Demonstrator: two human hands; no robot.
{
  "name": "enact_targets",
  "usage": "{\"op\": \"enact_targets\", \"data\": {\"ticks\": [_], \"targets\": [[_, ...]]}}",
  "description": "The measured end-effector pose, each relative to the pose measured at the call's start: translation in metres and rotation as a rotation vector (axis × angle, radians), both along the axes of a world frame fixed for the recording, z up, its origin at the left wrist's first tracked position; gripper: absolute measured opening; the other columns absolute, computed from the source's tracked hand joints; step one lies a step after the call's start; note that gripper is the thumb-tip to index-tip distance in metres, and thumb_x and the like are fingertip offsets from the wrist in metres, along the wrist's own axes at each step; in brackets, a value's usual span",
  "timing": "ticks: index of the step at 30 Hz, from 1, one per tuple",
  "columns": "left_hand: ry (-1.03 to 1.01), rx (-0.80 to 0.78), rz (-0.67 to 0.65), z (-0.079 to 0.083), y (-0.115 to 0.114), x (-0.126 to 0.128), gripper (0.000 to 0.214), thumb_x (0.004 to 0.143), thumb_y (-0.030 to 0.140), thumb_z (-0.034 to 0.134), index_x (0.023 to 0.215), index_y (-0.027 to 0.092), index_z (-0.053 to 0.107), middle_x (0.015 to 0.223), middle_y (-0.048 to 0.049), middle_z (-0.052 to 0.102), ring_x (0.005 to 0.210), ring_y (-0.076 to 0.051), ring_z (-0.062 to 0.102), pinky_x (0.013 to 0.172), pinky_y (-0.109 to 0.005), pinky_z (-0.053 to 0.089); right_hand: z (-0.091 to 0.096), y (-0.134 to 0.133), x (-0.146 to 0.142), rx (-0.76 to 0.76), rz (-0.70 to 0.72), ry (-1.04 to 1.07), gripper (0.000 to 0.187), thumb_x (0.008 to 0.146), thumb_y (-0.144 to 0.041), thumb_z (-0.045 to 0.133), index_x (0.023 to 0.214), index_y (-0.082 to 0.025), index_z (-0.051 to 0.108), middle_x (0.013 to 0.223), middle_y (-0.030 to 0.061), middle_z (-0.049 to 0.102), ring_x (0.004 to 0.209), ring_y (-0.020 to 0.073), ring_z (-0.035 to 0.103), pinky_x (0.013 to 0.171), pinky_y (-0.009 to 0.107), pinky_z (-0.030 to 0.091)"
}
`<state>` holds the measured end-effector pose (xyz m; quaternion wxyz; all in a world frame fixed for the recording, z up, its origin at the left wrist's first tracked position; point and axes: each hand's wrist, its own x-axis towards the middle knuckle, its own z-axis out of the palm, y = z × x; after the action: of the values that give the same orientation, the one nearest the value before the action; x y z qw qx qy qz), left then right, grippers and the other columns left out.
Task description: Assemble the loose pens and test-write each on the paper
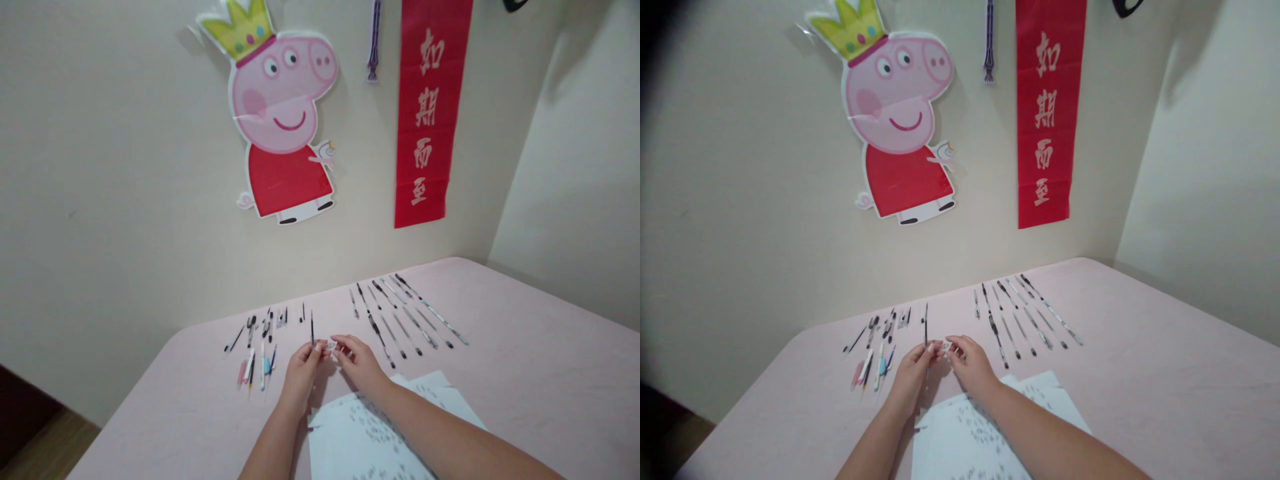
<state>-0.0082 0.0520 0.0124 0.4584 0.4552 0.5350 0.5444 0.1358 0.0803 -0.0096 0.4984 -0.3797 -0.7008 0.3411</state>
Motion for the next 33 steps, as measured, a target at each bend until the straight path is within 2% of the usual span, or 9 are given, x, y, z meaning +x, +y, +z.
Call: {"op": "enact_targets", "data": {"ticks": [4, 9, 12, 16, 18, 21, 25, 33], "targets": [[-0.036, -0.001, -0.028, 0.001, -0.001, 0.002, 0.048, 0.066, 0.055, 0.067, 0.087, 0.012, 0.070, 0.088, -0.0107, 0.072, 0.081, -0.020, 0.066, 0.078, -0.032, 0.052, 0.004, -0.001, 0.001, 0.007, 0.035, -0.004, 0.024, 0.078, -0.012, 0.053, 0.092, -0.019, 0.070, 0.087, 0.0056, 0.068, 0.078, 0.0172, 0.062, 0.067, 0.028, 0.049], [-0.004, 0.029, -0.033, -0.003, 0.000, 0.001, 0.044, 0.069, 0.053, 0.064, 0.088, 0.014, 0.069, 0.085, -0.0090, 0.071, 0.079, -0.019, 0.066, 0.076, -0.031, 0.051, 0.007, 0.000, 0.003, 0.044, -0.011, -0.001, 0.017, 0.079, -0.015, 0.054, 0.086, -0.019, 0.069, 0.082, 0.0044, 0.066, 0.074, 0.0160, 0.060, 0.065, 0.027, 0.048], [0.167, 0.084, 0.012, -0.008, 0.002, -0.005, 0.041, 0.075, 0.052, 0.057, 0.089, 0.015, 0.067, 0.077, -0.0059, 0.068, 0.074, -0.018, 0.064, 0.071, -0.030, 0.050, 0.006, -0.001, 0.003, 0.024, -0.059, 0.059, 0.014, 0.078, -0.018, 0.053, 0.086, -0.019, 0.065, 0.083, 0.0045, 0.063, 0.074, 0.0161, 0.059, 0.061, 0.026, 0.048], [0.545, 0.241, 0.143, -0.014, 0.006, -0.018, 0.028, 0.080, 0.040, 0.050, 0.079, 0.017, 0.065, 0.075, -0.0048, 0.064, 0.074, -0.020, 0.061, 0.072, -0.033, 0.048, 0.006, -0.002, 0.005, -0.242, -0.074, 0.195, 0.020, 0.083, -0.031, 0.048, 0.095, -0.019, 0.058, 0.067, -0.0007, 0.056, 0.052, 0.0128, 0.054, 0.042, 0.021, 0.044], [0.662, 0.302, 0.164, -0.017, 0.008, -0.024, 0.023, 0.082, 0.034, 0.047, 0.079, 0.018, 0.063, 0.079, -0.0057, 0.064, 0.078, -0.020, 0.060, 0.075, -0.034, 0.047, 0.007, -0.002, 0.007, -0.316, -0.096, 0.258, 0.023, 0.085, -0.037, 0.046, 0.095, -0.019, 0.055, 0.063, -0.0023, 0.055, 0.046, 0.0111, 0.050, 0.036, 0.019, 0.039], [0.747, 0.331, 0.155, -0.019, 0.009, -0.029, 0.020, 0.082, 0.026, 0.044, 0.084, 0.018, 0.063, 0.085, -0.0070, 0.064, 0.084, -0.021, 0.060, 0.078, -0.035, 0.047, 0.008, -0.001, 0.011, -0.302, -0.149, 0.350, 0.026, 0.086, -0.044, 0.045, 0.094, -0.019, 0.052, 0.061, -0.0026, 0.057, 0.045, 0.0096, 0.047, 0.037, 0.017, 0.037], [0.812, 0.319, 0.143, -0.020, 0.007, -0.030, 0.021, 0.080, 0.020, 0.043, 0.085, 0.018, 0.062, 0.087, -0.0074, 0.063, 0.086, -0.022, 0.060, 0.080, -0.036, 0.047, 0.009, 0.001, 0.014, -0.240, -0.191, 0.417, 0.032, 0.088, -0.051, 0.042, 0.093, -0.020, 0.051, 0.058, -0.0030, 0.056, 0.047, 0.0106, 0.048, 0.042, 0.020, 0.041], [0.878, 0.322, 0.095, -0.018, 0.005, -0.028, 0.020, 0.080, 0.016, 0.044, 0.085, 0.018, 0.062, 0.087, -0.0064, 0.061, 0.086, -0.021, 0.059, 0.079, -0.035, 0.047, 0.008, 0.002, 0.013, -0.228, -0.201, 0.441, 0.033, 0.088, -0.054, 0.043, 0.094, -0.022, 0.048, 0.059, -0.0045, 0.055, 0.048, 0.0103, 0.047, 0.044, 0.019, 0.039]]}}
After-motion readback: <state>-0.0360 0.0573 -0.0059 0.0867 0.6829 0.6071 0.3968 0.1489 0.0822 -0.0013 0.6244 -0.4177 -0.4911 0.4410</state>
